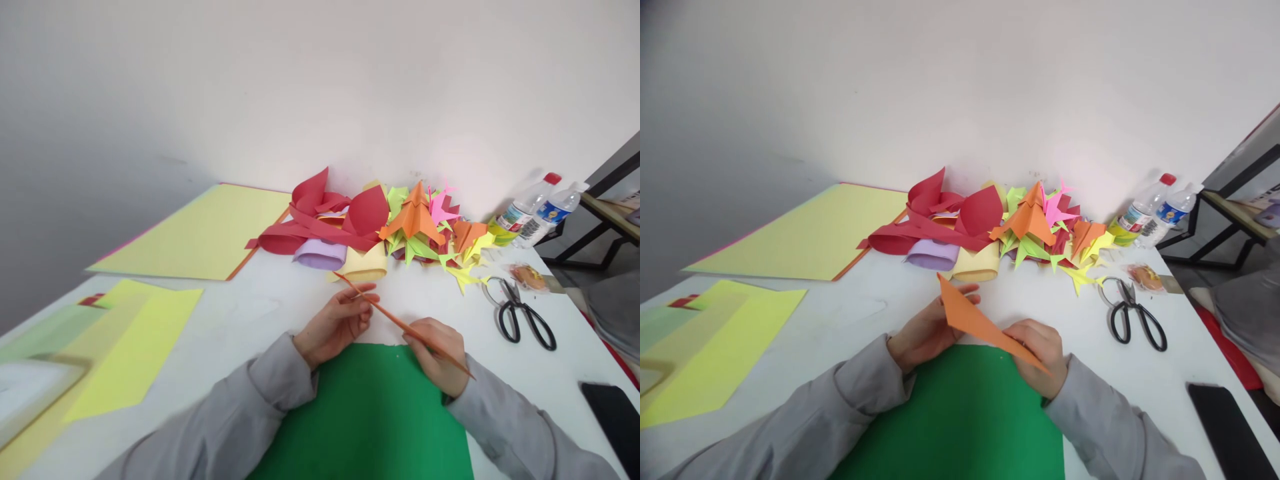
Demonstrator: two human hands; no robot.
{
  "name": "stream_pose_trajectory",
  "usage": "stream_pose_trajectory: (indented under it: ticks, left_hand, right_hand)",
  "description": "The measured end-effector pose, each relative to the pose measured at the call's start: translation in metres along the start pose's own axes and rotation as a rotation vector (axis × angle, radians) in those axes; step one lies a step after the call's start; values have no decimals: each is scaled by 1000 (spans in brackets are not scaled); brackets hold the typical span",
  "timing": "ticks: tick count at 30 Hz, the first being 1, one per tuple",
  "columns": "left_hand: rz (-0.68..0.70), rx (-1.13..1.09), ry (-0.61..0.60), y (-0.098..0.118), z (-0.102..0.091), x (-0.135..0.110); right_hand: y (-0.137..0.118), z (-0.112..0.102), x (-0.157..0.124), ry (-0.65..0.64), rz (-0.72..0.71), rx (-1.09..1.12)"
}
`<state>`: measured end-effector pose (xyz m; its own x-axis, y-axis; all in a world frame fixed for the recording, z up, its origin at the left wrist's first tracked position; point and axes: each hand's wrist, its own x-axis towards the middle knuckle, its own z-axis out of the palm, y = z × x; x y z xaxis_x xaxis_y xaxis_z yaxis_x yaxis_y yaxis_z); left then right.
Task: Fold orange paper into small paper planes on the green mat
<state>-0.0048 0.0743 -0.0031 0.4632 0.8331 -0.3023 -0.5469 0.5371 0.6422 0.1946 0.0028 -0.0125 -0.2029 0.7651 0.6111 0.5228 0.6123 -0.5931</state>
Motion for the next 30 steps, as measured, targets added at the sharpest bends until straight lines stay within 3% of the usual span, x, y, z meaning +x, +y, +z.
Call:
stream_pose_trajectory:
  ticks: [4, 9, 13, 21, 23, 28, 30]
  left_hand:
    - [34, 246, -166, -12, 7, -6]
    - [159, 439, -167, -24, 10, -10]
    - [188, 548, -161, -22, 11, -13]
    - [349, 698, -363, -13, 7, -10]
    - [359, 669, -329, -15, 8, -9]
    - [219, 561, -103, -22, 13, -13]
    - [219, 558, -80, -23, 13, -14]
  right_hand:
    - [-3, 3, 3, 20, 2, -45]
    - [-8, 3, 6, 27, -14, -1]
    - [-11, 1, 8, -5, -19, 36]
    - [-7, -2, 9, -117, 100, 174]
    - [-7, -2, 10, -120, 111, 169]
    - [-12, -4, 16, -161, -19, -2]
    - [-14, -4, 17, -165, -6, -29]
